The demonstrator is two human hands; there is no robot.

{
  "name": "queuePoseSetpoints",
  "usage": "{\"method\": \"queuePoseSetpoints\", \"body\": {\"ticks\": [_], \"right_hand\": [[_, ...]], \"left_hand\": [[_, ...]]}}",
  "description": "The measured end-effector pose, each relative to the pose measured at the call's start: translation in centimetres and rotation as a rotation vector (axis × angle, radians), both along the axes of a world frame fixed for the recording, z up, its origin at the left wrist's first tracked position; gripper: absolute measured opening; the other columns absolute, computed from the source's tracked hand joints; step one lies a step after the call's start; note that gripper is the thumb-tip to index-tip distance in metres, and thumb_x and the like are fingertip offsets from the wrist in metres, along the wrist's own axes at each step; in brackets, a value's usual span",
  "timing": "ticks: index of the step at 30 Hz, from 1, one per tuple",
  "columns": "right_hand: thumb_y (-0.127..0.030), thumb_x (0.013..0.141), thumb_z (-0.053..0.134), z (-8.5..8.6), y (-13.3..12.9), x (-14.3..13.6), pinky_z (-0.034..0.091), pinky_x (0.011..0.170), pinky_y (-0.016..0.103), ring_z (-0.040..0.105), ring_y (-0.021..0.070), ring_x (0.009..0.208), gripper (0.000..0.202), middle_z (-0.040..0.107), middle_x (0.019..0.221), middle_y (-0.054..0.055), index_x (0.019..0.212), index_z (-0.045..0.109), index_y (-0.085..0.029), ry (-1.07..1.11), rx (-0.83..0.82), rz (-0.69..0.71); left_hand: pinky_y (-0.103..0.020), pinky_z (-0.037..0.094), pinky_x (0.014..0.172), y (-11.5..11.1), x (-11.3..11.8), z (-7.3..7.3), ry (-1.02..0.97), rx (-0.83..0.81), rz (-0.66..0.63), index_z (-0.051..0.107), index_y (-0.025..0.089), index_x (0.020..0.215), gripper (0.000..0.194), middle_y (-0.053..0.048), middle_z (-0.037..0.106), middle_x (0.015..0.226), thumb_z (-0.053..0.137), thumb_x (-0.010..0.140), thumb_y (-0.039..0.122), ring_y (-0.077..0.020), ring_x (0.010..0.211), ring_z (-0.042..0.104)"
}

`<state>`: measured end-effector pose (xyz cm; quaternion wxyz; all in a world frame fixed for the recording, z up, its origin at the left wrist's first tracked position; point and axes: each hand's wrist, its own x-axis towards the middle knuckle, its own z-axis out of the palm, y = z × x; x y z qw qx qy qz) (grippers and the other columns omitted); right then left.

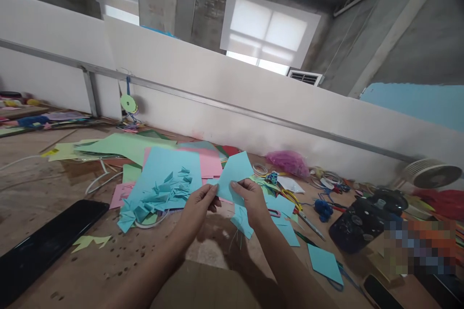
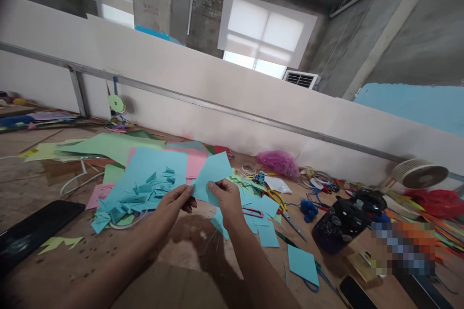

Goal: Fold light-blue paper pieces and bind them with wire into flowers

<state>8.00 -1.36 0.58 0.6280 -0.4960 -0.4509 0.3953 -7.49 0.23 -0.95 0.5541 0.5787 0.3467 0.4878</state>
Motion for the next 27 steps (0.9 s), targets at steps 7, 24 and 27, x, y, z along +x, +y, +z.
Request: {"method": "queuePoseSetpoints", "body": {"ticks": [7, 24, 27], "right_hand": [[-0.04, 0.064, 0.077, -0.4, 0.3, 0.6, 0.029, 0.057, 0.026, 0.036, 0.0111, 0.056, 0.029, 0.046, 0.055, -0.006, 0.06, 0.059, -0.017, -0.038, 0.008, -0.013], [-0.031, 0.073, 0.072, 1.6, -1.3, 1.2, 0.043, 0.082, 0.035, 0.057, 0.0228, 0.087, 0.008, 0.068, 0.084, 0.002, 0.076, 0.075, -0.025, -0.342, 0.255, 0.197], [-0.031, 0.073, 0.073, 2.1, -1.6, 1.2, 0.043, 0.086, 0.037, 0.057, 0.025, 0.095, 0.007, 0.069, 0.09, 0.003, 0.078, 0.077, -0.027, -0.375, 0.269, 0.215]], "left_hand": [[-0.026, 0.043, 0.061, 0.1, 0.0, 0.1, 0.064, 0.013, -0.01, 0.057, 0.02, 0.065, 0.036, 0.001, 0.059, 0.063, 0.057, 0.08, 0.052, -0.0149, 0.06, 0.053], [-0.021, 0.034, 0.047, -0.2, -1.0, 0.0, -0.061, -0.516, -0.598, 0.066, 0.015, 0.08, 0.04, -0.005, 0.069, 0.063, 0.046, 0.085, 0.05, -0.0124, 0.048, 0.058], [-0.022, 0.035, 0.046, -0.5, -0.9, -0.2, -0.097, -0.526, -0.662, 0.064, 0.016, 0.07, 0.039, -0.004, 0.065, 0.057, 0.046, 0.085, 0.046, -0.0135, 0.049, 0.058]]}}
